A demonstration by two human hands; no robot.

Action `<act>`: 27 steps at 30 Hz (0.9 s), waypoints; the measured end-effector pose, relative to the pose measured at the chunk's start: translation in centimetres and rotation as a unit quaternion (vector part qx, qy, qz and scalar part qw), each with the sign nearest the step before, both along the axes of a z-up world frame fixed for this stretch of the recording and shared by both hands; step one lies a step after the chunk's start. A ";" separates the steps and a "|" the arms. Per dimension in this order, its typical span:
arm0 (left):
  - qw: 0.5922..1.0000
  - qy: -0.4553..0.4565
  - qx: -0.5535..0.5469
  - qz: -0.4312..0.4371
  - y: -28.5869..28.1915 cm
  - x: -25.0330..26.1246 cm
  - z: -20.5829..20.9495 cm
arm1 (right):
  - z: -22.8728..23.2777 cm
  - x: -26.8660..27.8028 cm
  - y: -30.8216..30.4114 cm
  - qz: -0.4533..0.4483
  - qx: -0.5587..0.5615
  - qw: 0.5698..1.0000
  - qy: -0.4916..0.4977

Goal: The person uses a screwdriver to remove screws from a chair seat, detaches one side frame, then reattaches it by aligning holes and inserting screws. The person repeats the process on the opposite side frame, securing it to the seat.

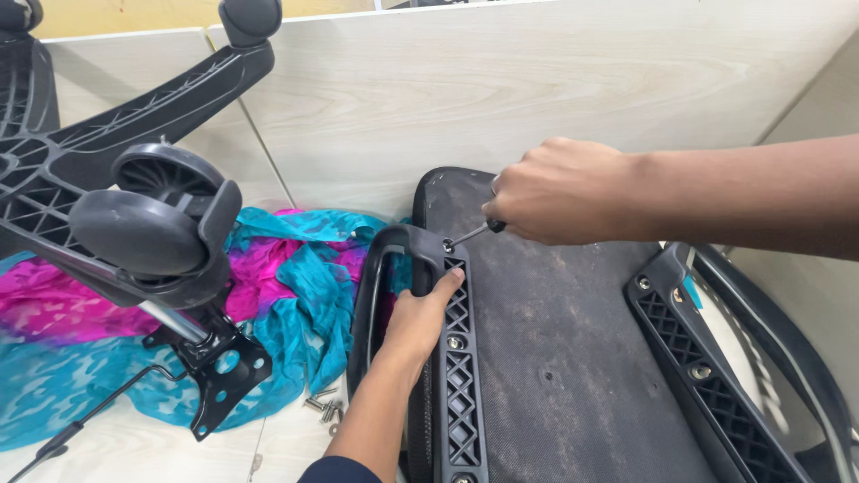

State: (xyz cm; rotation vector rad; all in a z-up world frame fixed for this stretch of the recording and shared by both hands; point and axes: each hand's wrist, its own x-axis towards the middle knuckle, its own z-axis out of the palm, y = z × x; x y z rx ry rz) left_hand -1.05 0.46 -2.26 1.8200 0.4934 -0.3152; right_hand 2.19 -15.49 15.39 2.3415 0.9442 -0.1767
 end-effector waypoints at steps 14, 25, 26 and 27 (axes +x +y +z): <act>0.981 0.006 -0.195 -0.016 0.4 -0.2 0.7 | -1.6 0.7 -1.6 0.089 -0.043 0.995 -0.023; 0.987 0.022 -0.159 0.014 0.0 -0.4 2.6 | -0.8 0.3 -0.6 0.072 0.017 0.997 -0.004; 0.985 0.015 -0.170 0.011 0.0 -0.4 2.6 | -0.7 0.4 -0.5 0.073 0.013 0.997 -0.001; 0.983 0.009 -0.182 0.009 0.0 -0.4 2.6 | -0.7 0.5 -0.4 0.075 0.010 0.997 0.002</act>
